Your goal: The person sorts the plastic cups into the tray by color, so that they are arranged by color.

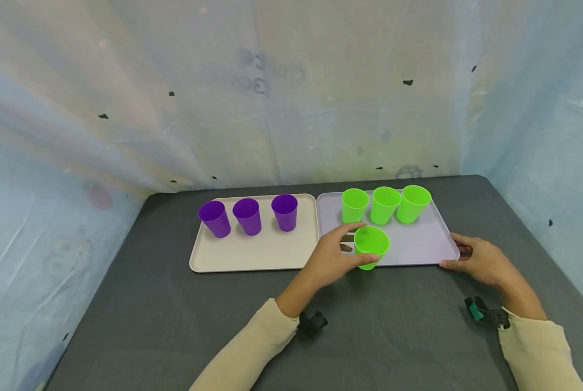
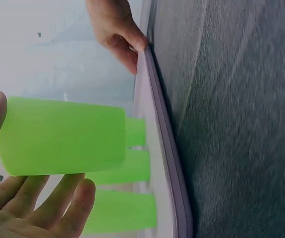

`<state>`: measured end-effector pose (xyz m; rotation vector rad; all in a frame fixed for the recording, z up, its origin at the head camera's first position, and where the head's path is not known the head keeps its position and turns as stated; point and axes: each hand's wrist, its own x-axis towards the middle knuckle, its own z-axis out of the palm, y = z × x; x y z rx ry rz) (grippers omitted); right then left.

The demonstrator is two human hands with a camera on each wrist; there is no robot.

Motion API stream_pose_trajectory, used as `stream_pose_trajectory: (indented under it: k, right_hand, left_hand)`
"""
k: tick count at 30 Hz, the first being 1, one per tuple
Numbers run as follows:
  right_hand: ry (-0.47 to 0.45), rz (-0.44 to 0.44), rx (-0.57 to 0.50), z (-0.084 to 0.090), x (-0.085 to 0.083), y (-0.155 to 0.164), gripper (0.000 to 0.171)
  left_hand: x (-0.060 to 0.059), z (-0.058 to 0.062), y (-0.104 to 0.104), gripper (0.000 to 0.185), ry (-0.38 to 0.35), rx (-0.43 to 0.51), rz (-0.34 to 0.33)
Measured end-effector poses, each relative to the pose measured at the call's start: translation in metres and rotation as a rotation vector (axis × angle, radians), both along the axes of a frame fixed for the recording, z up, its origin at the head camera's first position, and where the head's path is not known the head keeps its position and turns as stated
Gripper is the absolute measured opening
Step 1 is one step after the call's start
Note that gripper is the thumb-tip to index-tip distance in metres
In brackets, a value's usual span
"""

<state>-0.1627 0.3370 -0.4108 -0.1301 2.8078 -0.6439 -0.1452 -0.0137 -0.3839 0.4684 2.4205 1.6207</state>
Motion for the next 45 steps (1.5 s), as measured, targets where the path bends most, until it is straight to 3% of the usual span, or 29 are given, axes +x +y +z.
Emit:
stream_pose_trajectory:
  k: [12, 21, 45]
  right_hand:
    - [0.011, -0.001, -0.005, 0.001, 0.001, -0.001, 0.098]
    - [0.004, -0.007, -0.012, 0.002, 0.002, -0.002, 0.098]
    - [-0.008, -0.034, -0.015, 0.002, 0.002, -0.003, 0.101]
  left_hand:
    - [-0.027, -0.008, -0.003, 0.069, -0.004, -0.025, 0.048]
    - [-0.042, -0.008, -0.002, 0.072, 0.0, -0.074, 0.081]
    - [-0.052, -0.026, 0.0, 0.071, 0.002, -0.026, 0.111]
